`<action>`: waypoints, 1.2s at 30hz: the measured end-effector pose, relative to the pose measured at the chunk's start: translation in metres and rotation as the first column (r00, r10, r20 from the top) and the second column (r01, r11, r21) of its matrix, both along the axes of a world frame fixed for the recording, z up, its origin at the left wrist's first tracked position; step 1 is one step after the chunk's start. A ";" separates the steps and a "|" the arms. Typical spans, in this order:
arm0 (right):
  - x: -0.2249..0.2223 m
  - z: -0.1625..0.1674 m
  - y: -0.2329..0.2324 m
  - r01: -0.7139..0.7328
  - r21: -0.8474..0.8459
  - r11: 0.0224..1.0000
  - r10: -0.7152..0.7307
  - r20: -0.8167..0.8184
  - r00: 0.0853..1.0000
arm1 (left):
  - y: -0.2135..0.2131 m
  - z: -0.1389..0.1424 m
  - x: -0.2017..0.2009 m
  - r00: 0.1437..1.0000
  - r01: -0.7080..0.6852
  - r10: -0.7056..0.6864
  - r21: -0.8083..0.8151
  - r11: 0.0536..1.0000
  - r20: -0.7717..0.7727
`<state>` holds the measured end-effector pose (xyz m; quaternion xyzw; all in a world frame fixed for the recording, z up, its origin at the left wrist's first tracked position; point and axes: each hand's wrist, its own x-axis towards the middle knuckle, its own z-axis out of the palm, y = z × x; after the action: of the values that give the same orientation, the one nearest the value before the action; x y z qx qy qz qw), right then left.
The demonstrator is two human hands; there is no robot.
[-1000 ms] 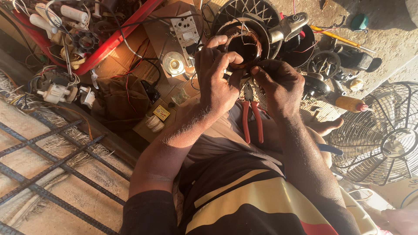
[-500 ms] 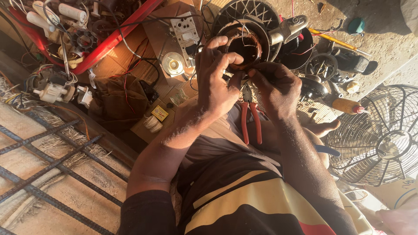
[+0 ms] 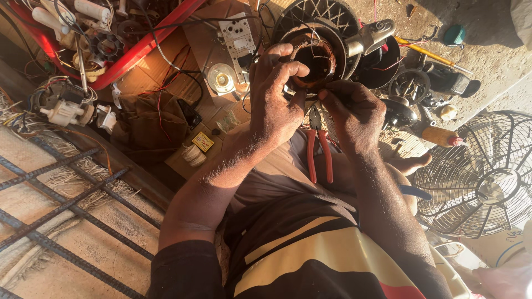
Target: The person sits on the floor and works on a motor stator, using pliers to strip and adjust copper wires. They repeatedly strip insulation from wire ends and insert them into the stator slots, occasionally using a knife to assist with wire preparation.
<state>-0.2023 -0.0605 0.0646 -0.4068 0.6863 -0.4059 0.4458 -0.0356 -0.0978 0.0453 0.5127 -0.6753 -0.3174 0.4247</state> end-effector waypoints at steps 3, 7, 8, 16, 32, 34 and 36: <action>0.000 0.000 0.003 -0.012 -0.017 1.000 0.013 0.047 0.999 | 0.000 -0.001 0.001 1.000 0.006 -0.006 -0.002 1.000 -0.007; 0.001 -0.003 0.005 -0.026 -0.003 1.000 0.025 -0.027 0.999 | 0.001 -0.002 0.000 1.000 0.004 -0.004 0.002 1.000 -0.010; 0.001 -0.003 0.005 -0.037 -0.031 0.999 0.036 -0.029 0.999 | 0.001 -0.002 0.000 1.000 0.004 -0.004 0.001 1.000 -0.010; 0.004 -0.010 0.014 -0.035 -0.108 0.993 0.020 -0.135 0.991 | 0.000 -0.005 -0.001 1.000 0.011 -0.011 -0.030 0.999 0.024; 0.011 -0.026 0.026 0.029 -0.121 0.992 -0.024 0.038 0.999 | 0.004 -0.007 0.002 0.999 0.023 -0.021 -0.038 0.999 0.044; 0.012 -0.026 0.025 0.035 -0.119 0.992 -0.032 0.026 0.999 | 0.004 -0.006 0.001 1.000 0.014 -0.014 -0.016 1.000 0.024; 0.012 -0.026 0.024 0.022 -0.138 0.990 -0.020 0.020 1.000 | 0.005 -0.006 0.001 1.000 0.012 -0.012 -0.012 1.000 0.019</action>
<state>-0.1903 -0.0361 0.0384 -0.4258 0.6565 -0.4610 0.4184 -0.0347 -0.0931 0.0389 0.5089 -0.6842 -0.3109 0.4197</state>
